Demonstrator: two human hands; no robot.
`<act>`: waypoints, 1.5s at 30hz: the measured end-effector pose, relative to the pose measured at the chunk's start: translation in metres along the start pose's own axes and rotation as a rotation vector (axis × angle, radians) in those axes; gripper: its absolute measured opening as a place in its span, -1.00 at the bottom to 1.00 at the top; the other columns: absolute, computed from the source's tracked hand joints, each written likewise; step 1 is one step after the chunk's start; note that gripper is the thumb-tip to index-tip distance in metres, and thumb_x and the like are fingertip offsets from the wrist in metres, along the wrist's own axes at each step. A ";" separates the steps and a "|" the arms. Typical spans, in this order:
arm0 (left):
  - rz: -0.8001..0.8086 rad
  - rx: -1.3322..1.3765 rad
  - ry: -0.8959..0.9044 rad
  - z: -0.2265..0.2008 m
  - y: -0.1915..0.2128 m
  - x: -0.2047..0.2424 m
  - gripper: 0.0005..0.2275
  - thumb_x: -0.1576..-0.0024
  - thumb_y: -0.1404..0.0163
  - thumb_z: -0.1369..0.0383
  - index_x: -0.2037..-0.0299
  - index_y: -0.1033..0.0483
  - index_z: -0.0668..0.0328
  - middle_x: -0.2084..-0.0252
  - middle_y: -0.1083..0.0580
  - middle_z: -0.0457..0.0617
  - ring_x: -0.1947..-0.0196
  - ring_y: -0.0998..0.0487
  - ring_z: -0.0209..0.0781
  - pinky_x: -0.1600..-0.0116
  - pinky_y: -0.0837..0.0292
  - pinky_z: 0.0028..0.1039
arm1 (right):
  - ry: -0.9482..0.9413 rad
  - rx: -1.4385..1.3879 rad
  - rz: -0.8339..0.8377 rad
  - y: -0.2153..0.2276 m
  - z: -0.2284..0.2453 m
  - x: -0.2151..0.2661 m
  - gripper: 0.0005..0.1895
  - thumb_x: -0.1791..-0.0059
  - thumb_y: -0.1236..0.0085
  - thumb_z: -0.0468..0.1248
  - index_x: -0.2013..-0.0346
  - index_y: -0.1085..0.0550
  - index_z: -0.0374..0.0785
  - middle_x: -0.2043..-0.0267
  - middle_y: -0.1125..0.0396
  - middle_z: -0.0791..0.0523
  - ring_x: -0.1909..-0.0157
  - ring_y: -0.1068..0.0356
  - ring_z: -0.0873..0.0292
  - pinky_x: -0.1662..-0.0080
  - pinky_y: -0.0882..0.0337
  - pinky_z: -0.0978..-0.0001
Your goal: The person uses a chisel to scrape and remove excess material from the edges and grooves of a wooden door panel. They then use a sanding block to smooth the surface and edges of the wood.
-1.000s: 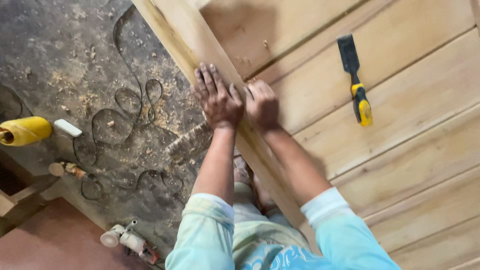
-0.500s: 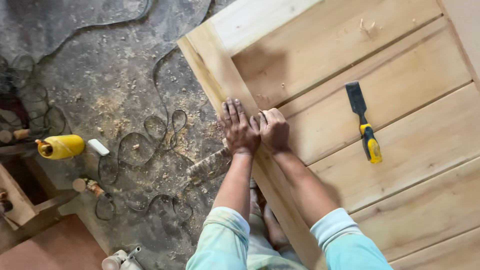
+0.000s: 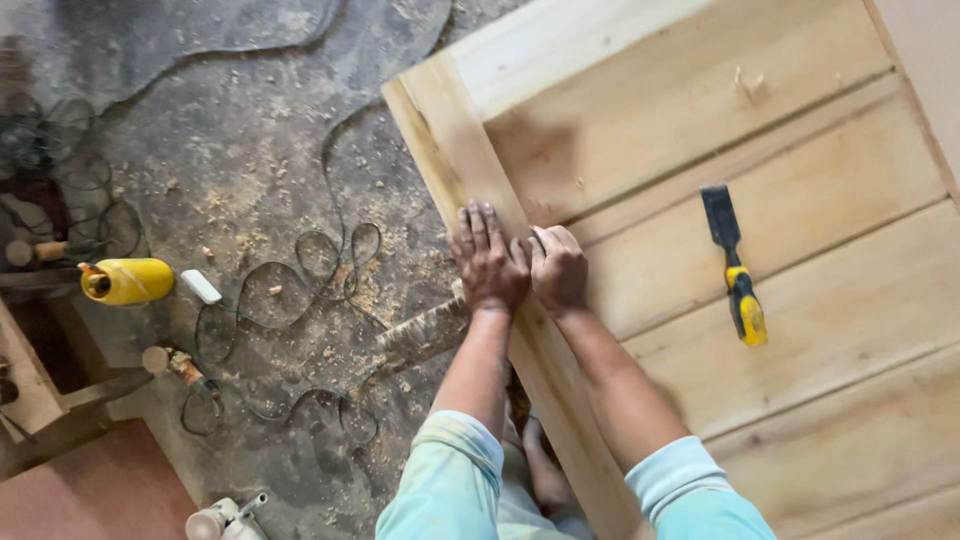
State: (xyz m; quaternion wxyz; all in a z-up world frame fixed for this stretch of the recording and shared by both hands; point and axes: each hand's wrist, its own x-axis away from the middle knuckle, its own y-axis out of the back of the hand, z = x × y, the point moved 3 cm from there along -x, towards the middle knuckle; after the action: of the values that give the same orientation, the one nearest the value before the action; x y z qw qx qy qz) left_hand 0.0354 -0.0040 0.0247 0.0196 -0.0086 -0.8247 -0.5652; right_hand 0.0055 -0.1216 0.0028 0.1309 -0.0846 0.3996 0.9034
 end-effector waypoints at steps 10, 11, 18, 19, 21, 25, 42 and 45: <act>-0.021 -0.081 -0.034 0.011 -0.025 -0.002 -0.33 -0.21 0.11 0.13 -0.51 -0.06 0.28 -0.58 0.04 0.18 -0.60 0.13 0.11 -0.58 0.34 0.09 | -0.088 0.009 0.045 0.036 -0.005 0.065 -0.83 0.00 -0.09 -0.47 0.13 -0.55 -0.41 0.23 -0.41 -0.11 0.14 -0.44 -0.18 0.04 -0.44 0.05; -0.021 -0.063 -0.041 0.007 -0.026 -0.007 -0.33 -0.21 0.11 0.13 -0.51 -0.06 0.27 -0.58 0.04 0.18 -0.59 0.13 0.11 -0.58 0.33 0.08 | 0.028 0.018 -0.059 0.023 -0.005 0.040 -0.81 0.02 -0.09 -0.44 0.13 -0.53 -0.44 0.19 -0.41 -0.14 0.11 -0.44 -0.20 0.02 -0.45 0.05; 0.030 -0.094 0.000 0.013 -0.030 0.004 -0.32 -0.23 0.12 0.12 -0.53 0.02 0.24 -0.59 0.07 0.16 -0.60 0.16 0.10 -0.59 0.33 0.07 | -0.013 -0.038 0.035 0.030 -0.005 0.046 -0.79 -0.02 -0.13 -0.43 0.05 -0.53 -0.42 0.20 -0.39 -0.09 0.12 -0.42 -0.17 0.05 -0.44 0.07; 0.030 -0.109 -0.006 0.011 -0.032 0.003 -0.32 -0.25 0.13 0.12 -0.54 0.03 0.23 -0.60 0.08 0.16 -0.61 0.16 0.10 -0.59 0.33 0.07 | -0.018 -0.028 0.068 0.048 -0.005 0.067 -0.76 -0.01 -0.13 -0.44 0.04 -0.54 -0.44 0.22 -0.37 -0.09 0.14 -0.41 -0.16 0.05 -0.43 0.07; 0.062 -0.132 0.003 0.011 -0.036 0.000 -0.32 -0.25 0.15 0.12 -0.54 0.05 0.23 -0.60 0.09 0.16 -0.61 0.17 0.10 -0.59 0.34 0.07 | -0.071 -0.027 0.085 0.076 -0.006 0.099 -0.78 0.00 -0.14 -0.44 0.05 -0.54 -0.42 0.19 -0.40 -0.08 0.13 -0.43 -0.12 0.07 -0.45 0.12; 0.079 -0.181 0.007 0.015 -0.036 0.000 -0.35 -0.28 0.21 0.12 -0.55 0.06 0.22 -0.61 0.12 0.15 -0.61 0.18 0.09 -0.58 0.36 0.09 | -0.015 0.006 0.056 0.056 -0.009 0.086 -0.78 -0.01 -0.12 -0.46 0.06 -0.52 -0.44 0.19 -0.38 -0.10 0.11 -0.41 -0.17 0.02 -0.44 0.07; 0.035 -0.201 -0.014 0.007 -0.034 -0.008 -0.35 -0.27 0.20 0.13 -0.55 0.06 0.20 -0.61 0.12 0.14 -0.62 0.16 0.08 -0.61 0.36 0.06 | 0.028 -0.023 -0.010 0.029 -0.007 0.044 -0.77 0.02 -0.08 -0.49 0.07 -0.50 -0.48 0.19 -0.37 -0.12 0.10 -0.40 -0.19 0.03 -0.44 0.06; 0.074 -0.218 0.005 0.013 -0.033 0.004 -0.34 -0.28 0.21 0.13 -0.56 0.08 0.21 -0.61 0.13 0.14 -0.62 0.17 0.08 -0.62 0.37 0.05 | -0.040 -0.048 -0.011 -0.003 -0.004 0.009 -0.81 0.00 -0.10 -0.46 0.10 -0.52 -0.42 0.20 -0.38 -0.11 0.10 -0.40 -0.19 0.02 -0.44 0.05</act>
State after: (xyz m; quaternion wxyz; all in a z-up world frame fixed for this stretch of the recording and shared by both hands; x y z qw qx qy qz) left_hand 0.0299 -0.0037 -0.0112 0.0416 -0.0397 -0.7575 -0.6502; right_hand -0.0017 -0.1215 -0.0039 0.1419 -0.0719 0.3747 0.9134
